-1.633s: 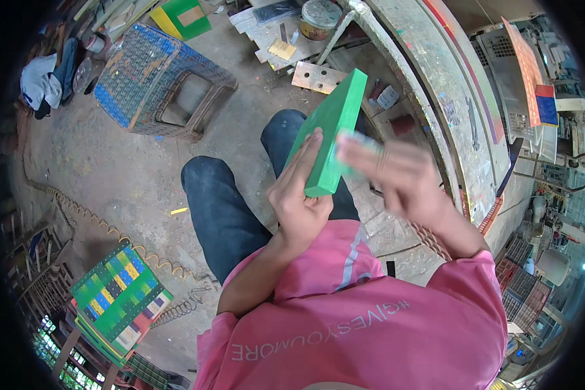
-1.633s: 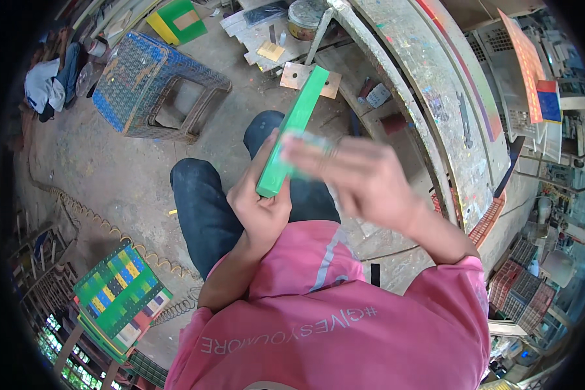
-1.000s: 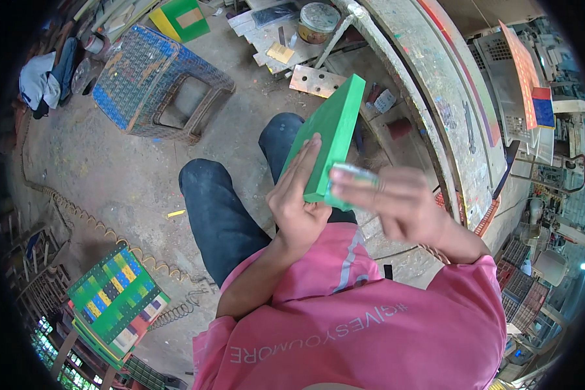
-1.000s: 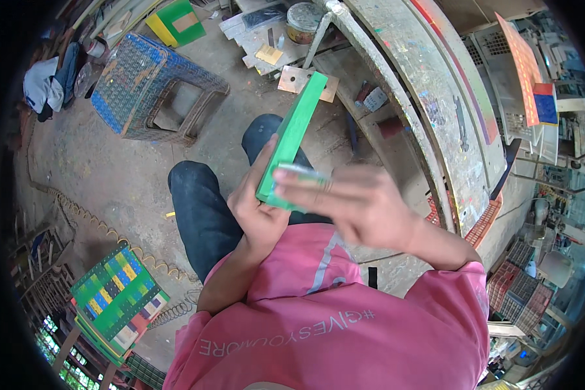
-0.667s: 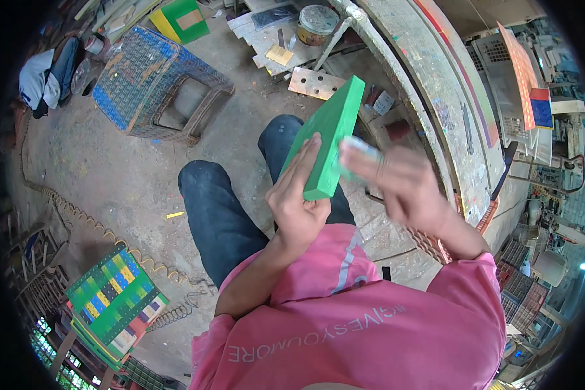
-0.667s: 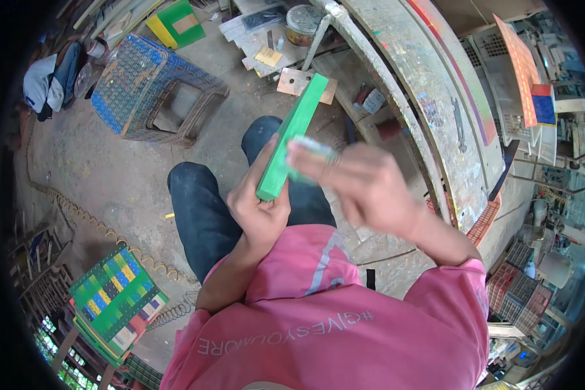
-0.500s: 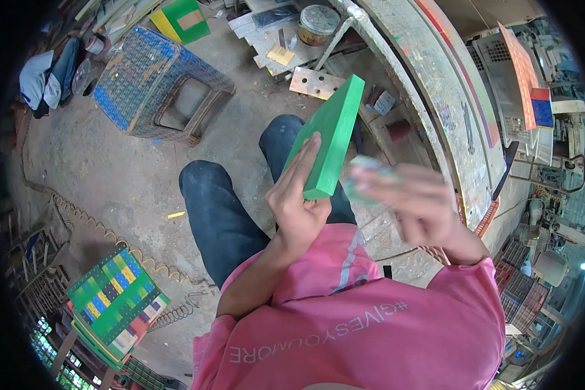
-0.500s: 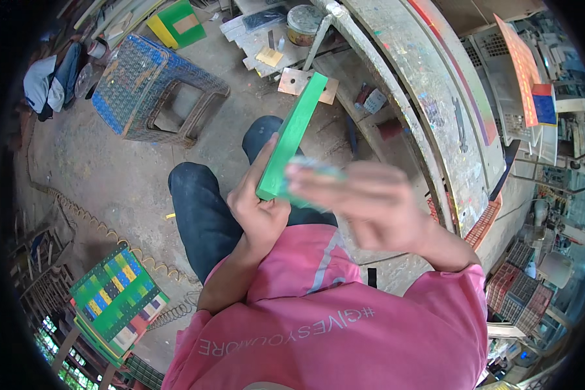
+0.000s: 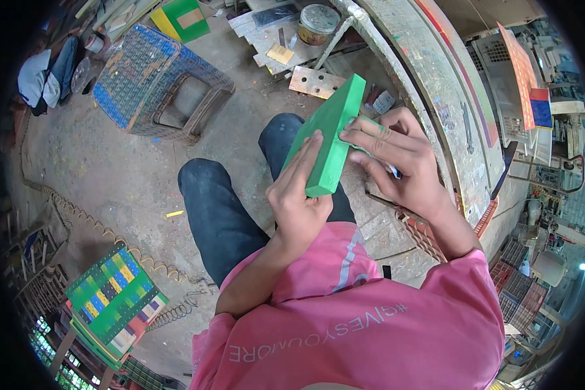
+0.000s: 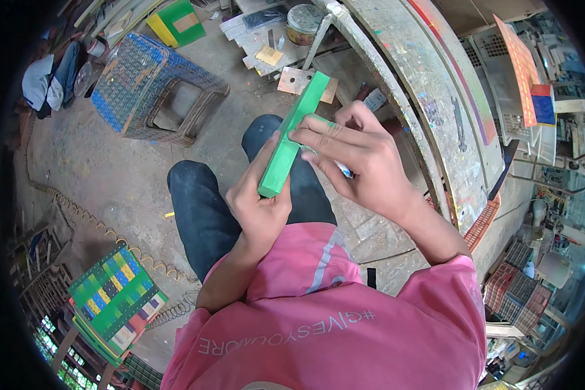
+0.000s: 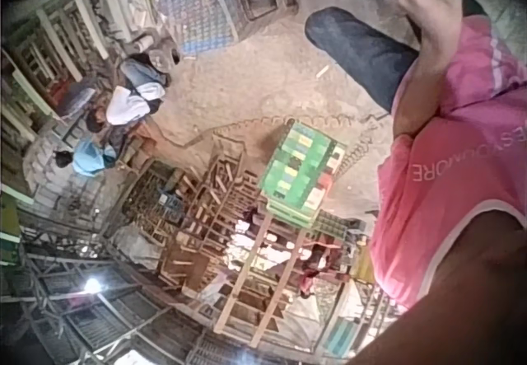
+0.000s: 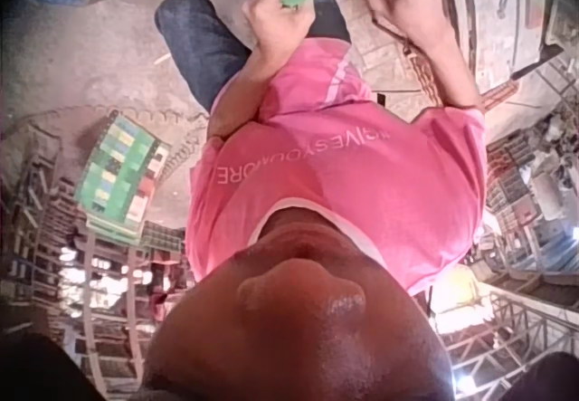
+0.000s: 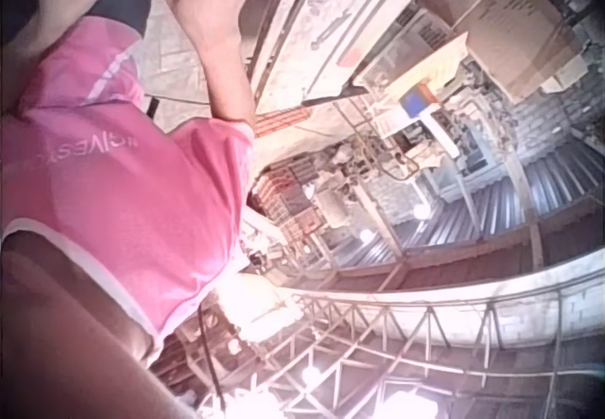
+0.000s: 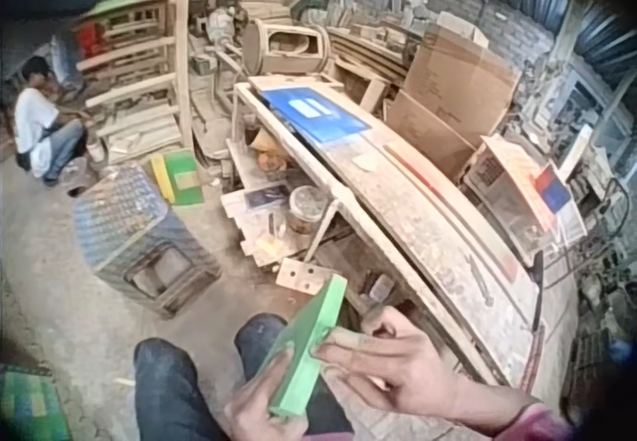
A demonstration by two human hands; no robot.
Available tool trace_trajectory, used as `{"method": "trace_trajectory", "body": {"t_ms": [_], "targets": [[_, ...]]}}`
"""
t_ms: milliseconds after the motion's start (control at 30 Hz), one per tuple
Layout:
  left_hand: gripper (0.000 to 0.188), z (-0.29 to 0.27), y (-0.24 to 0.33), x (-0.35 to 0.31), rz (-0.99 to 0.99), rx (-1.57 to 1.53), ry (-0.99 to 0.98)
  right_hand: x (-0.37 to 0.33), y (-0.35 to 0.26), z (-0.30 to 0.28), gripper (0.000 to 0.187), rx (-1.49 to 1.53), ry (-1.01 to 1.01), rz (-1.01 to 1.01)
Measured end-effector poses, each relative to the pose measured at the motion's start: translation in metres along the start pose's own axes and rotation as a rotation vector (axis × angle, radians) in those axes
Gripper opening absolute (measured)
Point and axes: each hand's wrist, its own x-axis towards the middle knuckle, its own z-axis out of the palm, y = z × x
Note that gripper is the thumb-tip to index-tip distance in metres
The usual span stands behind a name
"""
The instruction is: The person picks up a green rectangular wooden block and uses a yellow heat gun to apply heat to its edges. After heating, the person uses a small sanding block to smooth the edges of the wood. The person handles the wood and tools with both hands in a workshop setting.
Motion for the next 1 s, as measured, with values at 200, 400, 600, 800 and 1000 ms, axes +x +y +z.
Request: {"method": "trace_trajectory", "body": {"t_ms": [200, 400, 600, 800, 1000], "targets": [[0.052, -0.001, 0.003, 0.007, 0.021, -0.054, 0.01, 0.007, 0.01, 0.016, 0.04, -0.036, 0.12, -0.136], [0.054, -0.007, 0.003, 0.008, -0.015, -0.095, -0.018, 0.009, 0.013, 0.024, 0.032, -0.013, 0.161, -0.261], [0.048, -0.006, 0.0, 0.009, -0.004, -0.094, 0.009, 0.008, 0.021, 0.03, 0.03, 0.04, 0.141, -0.335], [0.059, -0.008, 0.001, 0.009, -0.045, -0.097, -0.052, 0.006, 0.014, 0.031, 0.031, -0.009, 0.163, -0.197], [0.059, -0.008, 0.002, 0.008, -0.024, -0.09, -0.047, 0.011, 0.008, 0.033, 0.026, -0.043, 0.242, -0.211]]}}
